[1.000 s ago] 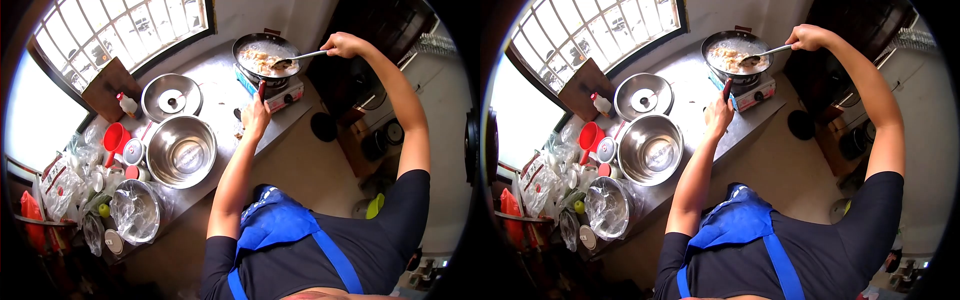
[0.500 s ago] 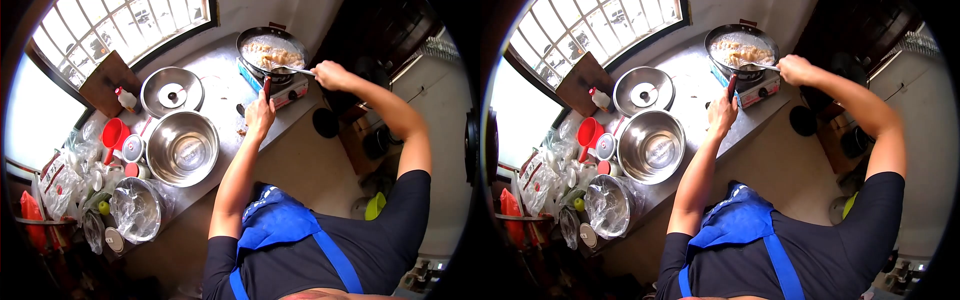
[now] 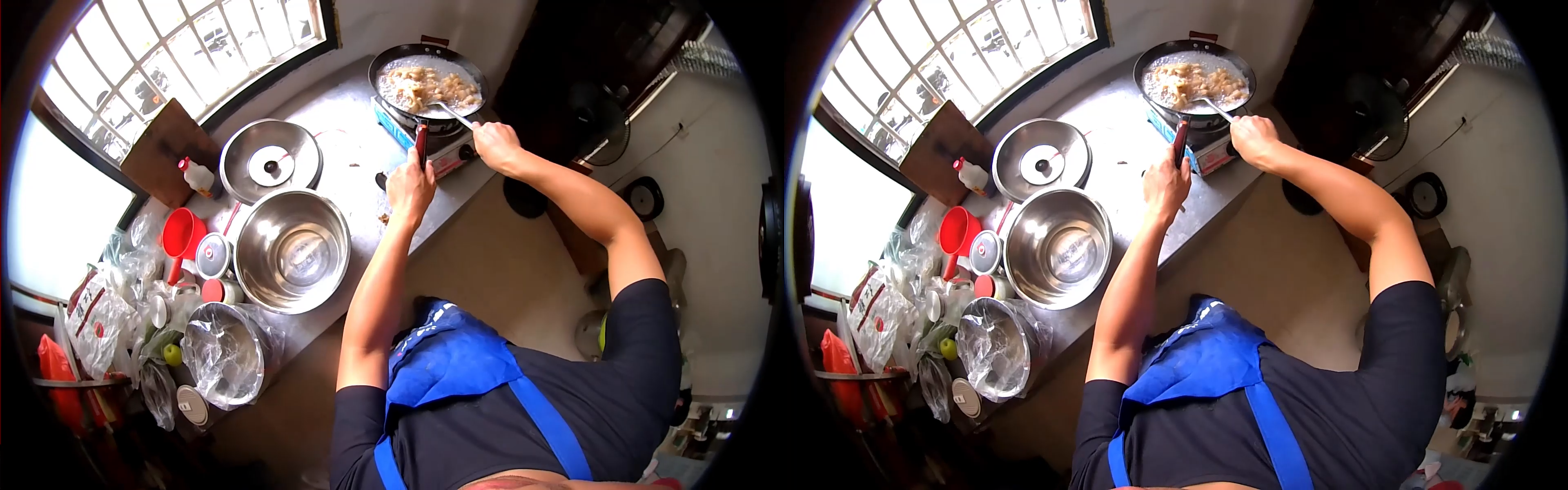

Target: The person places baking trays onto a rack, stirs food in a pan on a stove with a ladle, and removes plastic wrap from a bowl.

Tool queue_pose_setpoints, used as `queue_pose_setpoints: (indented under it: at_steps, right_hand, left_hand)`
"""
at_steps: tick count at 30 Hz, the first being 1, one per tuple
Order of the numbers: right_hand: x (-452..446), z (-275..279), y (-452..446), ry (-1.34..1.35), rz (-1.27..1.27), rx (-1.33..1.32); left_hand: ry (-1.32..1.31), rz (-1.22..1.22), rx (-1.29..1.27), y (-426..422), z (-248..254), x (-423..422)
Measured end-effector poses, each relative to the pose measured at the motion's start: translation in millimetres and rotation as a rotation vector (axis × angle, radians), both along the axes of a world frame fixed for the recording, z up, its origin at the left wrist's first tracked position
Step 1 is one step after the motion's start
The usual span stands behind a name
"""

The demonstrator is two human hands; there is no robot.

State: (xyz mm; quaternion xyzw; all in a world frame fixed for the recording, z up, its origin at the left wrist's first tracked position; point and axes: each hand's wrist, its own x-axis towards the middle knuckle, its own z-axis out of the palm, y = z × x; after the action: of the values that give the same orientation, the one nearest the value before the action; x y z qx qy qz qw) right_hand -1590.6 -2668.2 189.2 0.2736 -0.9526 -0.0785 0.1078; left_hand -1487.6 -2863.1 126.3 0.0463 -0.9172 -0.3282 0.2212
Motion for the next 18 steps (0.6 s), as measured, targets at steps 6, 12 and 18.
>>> queue_pose_setpoints:
  at_steps: [6,12,18]
  right_hand:
    - [-17,-23,-25,0.057,-0.082,-0.025]
    - [-40,-31,-26,0.028,-0.111,-0.174]
    - [-61,-11,23,-0.273,-0.254,-0.394]
  left_hand:
    - [-0.050,0.011,0.100,1,1,2]
    - [0.048,0.010,0.029,1,-10,-3]
    - [-0.015,0.022,-0.001,1,-1,4]
